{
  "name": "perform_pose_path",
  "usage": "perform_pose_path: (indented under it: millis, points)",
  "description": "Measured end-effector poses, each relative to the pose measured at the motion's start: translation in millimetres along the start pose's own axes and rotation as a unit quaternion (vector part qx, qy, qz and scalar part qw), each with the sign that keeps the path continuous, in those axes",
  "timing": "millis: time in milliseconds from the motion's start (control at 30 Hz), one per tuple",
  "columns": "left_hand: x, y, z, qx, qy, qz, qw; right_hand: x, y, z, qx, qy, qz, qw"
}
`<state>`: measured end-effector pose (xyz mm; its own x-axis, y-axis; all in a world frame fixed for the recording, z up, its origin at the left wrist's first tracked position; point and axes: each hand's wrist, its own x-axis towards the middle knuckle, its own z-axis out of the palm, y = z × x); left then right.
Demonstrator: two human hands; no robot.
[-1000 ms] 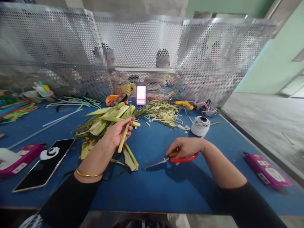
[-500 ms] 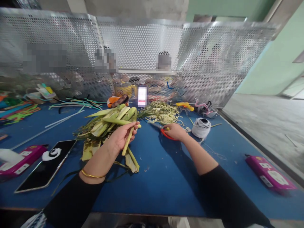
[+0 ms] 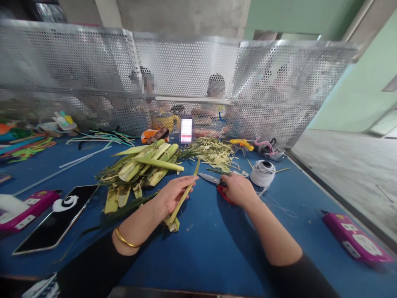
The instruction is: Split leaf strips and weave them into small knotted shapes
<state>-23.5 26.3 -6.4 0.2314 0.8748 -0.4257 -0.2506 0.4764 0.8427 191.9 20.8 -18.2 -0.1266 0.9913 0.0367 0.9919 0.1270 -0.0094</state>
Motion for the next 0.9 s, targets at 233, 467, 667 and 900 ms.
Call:
perform_pose_path:
  millis: [233,467,667,900]
  points:
    - [-4,-18,9.4,-0.006,-0.063,-0.025,0.998,-5,-39,3,0.599,0.017,-0.014,0.800]
    - [-6,-27,13.0,0.081,-0.117,0.019,0.990,-10,-50,6,0.748,0.047,0.046,0.661]
    - [-8,-29,13.0,0.214,-0.076,0.124,0.966,-6,-44,8,0.737,0.072,0.051,0.671]
    - [-9,-25,11.2,0.244,-0.175,0.099,0.949,-2,-40,5,0.748,0.136,0.062,0.647]
